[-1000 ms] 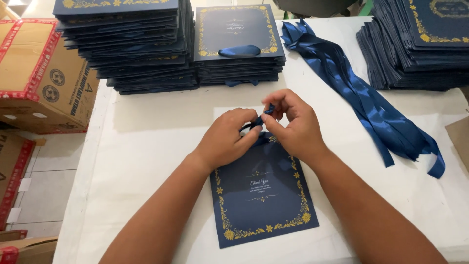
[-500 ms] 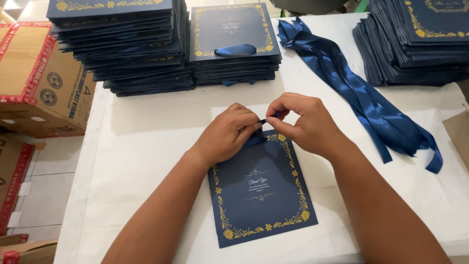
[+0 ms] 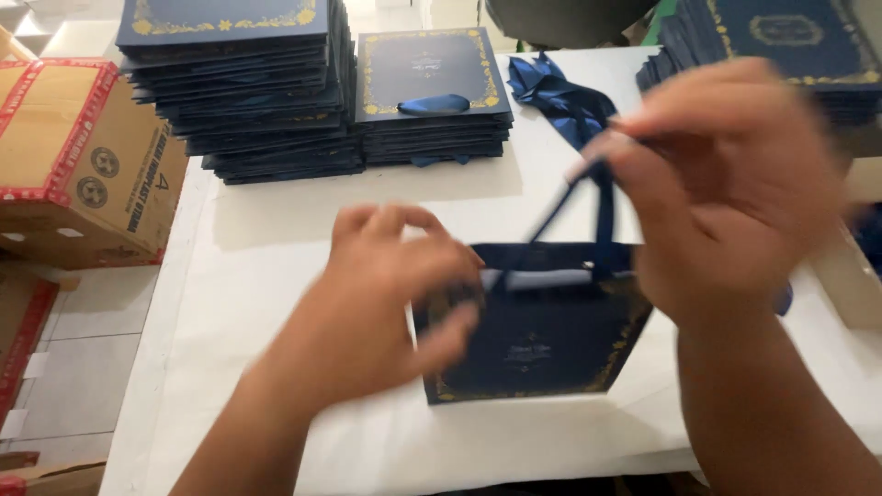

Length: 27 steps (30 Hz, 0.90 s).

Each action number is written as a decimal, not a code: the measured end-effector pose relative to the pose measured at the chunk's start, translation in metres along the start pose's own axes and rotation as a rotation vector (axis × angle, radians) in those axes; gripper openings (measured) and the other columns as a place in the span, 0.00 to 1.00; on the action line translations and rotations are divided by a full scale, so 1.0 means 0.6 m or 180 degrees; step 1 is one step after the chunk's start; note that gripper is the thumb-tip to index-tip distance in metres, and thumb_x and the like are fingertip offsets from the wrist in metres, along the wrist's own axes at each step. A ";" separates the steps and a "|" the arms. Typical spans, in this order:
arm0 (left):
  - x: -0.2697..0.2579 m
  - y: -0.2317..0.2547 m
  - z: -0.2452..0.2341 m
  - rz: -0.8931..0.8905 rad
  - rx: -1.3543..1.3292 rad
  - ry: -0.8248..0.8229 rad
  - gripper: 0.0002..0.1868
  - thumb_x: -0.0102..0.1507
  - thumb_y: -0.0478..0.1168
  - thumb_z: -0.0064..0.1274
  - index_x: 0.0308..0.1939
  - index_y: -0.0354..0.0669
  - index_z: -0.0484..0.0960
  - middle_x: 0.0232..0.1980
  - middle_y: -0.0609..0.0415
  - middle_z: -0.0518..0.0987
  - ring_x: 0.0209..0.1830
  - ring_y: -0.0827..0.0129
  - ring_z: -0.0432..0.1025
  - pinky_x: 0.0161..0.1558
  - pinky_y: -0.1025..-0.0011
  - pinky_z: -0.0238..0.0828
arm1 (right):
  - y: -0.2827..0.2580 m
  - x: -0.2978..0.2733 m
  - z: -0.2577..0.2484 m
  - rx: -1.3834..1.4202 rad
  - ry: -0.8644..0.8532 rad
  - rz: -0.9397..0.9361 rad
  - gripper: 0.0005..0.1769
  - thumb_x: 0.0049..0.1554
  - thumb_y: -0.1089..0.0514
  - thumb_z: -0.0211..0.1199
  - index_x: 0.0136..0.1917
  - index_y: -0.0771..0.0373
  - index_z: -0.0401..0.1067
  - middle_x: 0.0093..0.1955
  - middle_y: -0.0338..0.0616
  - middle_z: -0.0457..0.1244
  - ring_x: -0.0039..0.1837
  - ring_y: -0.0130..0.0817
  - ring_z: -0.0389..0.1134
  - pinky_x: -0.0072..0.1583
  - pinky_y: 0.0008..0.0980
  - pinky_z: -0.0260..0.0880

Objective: Threading and tying blue satin ribbons onto gift bags to create handles and decorative bows.

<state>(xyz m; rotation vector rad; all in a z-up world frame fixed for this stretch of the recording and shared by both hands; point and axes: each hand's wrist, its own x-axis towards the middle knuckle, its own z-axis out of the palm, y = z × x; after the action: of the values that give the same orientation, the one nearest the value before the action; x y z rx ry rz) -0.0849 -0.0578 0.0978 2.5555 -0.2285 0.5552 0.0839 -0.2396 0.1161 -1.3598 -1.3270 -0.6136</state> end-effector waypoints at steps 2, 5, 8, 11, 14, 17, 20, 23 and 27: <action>-0.028 0.065 0.000 0.0166 0.0544 0.0143 0.08 0.55 0.40 0.53 0.38 0.53 0.80 0.52 0.56 0.83 0.62 0.52 0.68 0.62 0.48 0.47 | -0.041 -0.025 -0.034 0.0242 0.0037 0.0368 0.09 0.69 0.70 0.60 0.59 0.69 0.62 0.54 0.55 0.58 0.51 0.40 0.65 0.50 0.32 0.77; -0.068 0.116 0.014 0.0350 0.1092 0.0202 0.07 0.55 0.38 0.48 0.36 0.53 0.76 0.61 0.39 0.78 0.69 0.40 0.66 0.66 0.45 0.46 | -0.121 -0.037 -0.060 0.0487 -0.0042 0.1205 0.18 0.63 0.66 0.60 0.62 0.57 0.57 0.55 0.47 0.58 0.47 0.30 0.67 0.50 0.28 0.89; -0.088 0.134 0.025 0.0427 0.1083 0.0154 0.03 0.59 0.41 0.47 0.37 0.56 0.74 0.65 0.35 0.75 0.69 0.34 0.65 0.66 0.42 0.48 | -0.159 -0.028 -0.083 0.0482 -0.0618 0.1724 0.24 0.53 0.67 0.63 0.59 0.59 0.56 0.48 0.48 0.63 0.42 0.29 0.72 0.44 0.23 0.87; -0.097 0.142 0.034 0.0476 0.1051 0.0155 0.00 0.61 0.42 0.48 0.35 0.56 0.73 0.66 0.36 0.74 0.68 0.34 0.65 0.64 0.41 0.54 | -0.142 -0.016 -0.091 -0.0269 -0.1880 0.1255 0.22 0.51 0.56 0.66 0.58 0.57 0.64 0.48 0.41 0.68 0.46 0.32 0.72 0.48 0.28 0.75; -0.104 0.139 0.040 0.0357 0.0790 -0.0207 0.05 0.64 0.46 0.47 0.39 0.53 0.73 0.69 0.29 0.67 0.69 0.26 0.59 0.64 0.38 0.52 | -0.157 -0.003 -0.101 -0.1063 -0.2238 0.0654 0.25 0.52 0.48 0.67 0.60 0.58 0.72 0.58 0.40 0.69 0.60 0.38 0.69 0.60 0.38 0.66; -0.107 0.137 0.045 0.0222 0.0596 -0.0523 0.06 0.64 0.45 0.46 0.41 0.50 0.72 0.73 0.24 0.60 0.71 0.21 0.54 0.63 0.36 0.51 | -0.167 -0.002 -0.129 -0.1158 -0.2066 0.0608 0.21 0.53 0.54 0.62 0.59 0.63 0.73 0.62 0.47 0.69 0.63 0.39 0.71 0.62 0.37 0.69; -0.106 0.140 0.046 0.0222 0.0536 -0.0534 0.06 0.63 0.45 0.49 0.41 0.50 0.71 0.74 0.22 0.57 0.71 0.21 0.53 0.60 0.38 0.56 | -0.157 -0.023 -0.126 -0.0849 -0.2547 0.0385 0.22 0.56 0.54 0.61 0.62 0.62 0.71 0.64 0.47 0.67 0.64 0.40 0.70 0.64 0.40 0.70; -0.108 0.137 0.055 0.0241 0.0466 -0.0451 0.07 0.61 0.44 0.51 0.40 0.49 0.72 0.72 0.21 0.59 0.70 0.19 0.54 0.60 0.37 0.57 | -0.149 -0.049 -0.104 -0.0478 -0.2990 -0.0127 0.29 0.58 0.47 0.64 0.67 0.66 0.68 0.66 0.51 0.64 0.67 0.47 0.65 0.67 0.46 0.65; -0.095 0.139 0.045 0.0657 0.0262 -0.0120 0.04 0.55 0.30 0.45 0.31 0.39 0.65 0.61 0.05 0.63 0.75 0.33 0.59 0.73 0.41 0.52 | -0.147 -0.080 -0.088 -0.0397 -0.3509 -0.0206 0.42 0.63 0.31 0.53 0.70 0.72 0.65 0.70 0.60 0.63 0.71 0.57 0.61 0.67 0.54 0.59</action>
<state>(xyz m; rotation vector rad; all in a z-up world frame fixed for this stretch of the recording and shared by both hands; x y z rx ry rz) -0.1492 -0.1397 0.0894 2.6409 -0.4966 0.6040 0.0077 -0.3234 0.1165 -1.8534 -2.2142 0.0884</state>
